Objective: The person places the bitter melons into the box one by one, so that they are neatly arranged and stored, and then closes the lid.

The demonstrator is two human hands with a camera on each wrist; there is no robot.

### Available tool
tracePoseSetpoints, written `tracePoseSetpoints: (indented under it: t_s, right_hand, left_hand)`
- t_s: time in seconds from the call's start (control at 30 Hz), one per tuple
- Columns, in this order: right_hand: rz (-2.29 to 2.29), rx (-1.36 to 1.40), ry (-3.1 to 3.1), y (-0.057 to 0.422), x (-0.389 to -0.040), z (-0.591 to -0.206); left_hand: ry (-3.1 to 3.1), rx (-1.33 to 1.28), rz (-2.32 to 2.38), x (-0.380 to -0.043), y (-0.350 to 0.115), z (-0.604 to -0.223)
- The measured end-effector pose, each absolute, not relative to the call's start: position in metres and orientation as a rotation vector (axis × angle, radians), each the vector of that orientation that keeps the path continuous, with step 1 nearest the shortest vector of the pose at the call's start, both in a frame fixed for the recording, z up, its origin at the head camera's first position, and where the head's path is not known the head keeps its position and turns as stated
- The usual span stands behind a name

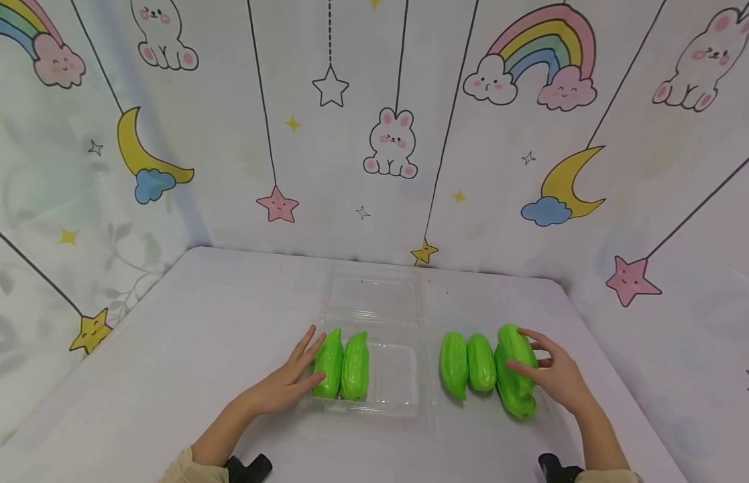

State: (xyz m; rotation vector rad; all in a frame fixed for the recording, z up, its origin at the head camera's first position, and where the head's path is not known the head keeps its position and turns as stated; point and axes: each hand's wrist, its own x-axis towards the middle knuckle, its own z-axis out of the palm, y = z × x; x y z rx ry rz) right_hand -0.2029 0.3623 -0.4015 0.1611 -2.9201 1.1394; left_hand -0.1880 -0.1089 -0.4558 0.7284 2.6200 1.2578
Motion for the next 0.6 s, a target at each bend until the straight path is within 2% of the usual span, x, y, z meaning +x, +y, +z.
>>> tracePoseSetpoints:
  t_s: [0.6]
  right_hand:
    - [1.149,0.227,-2.872,0.335,-0.209,-0.404]
  left_hand:
    - [2.615,0.729,1.259,-0.187,-0.109,-0.456]
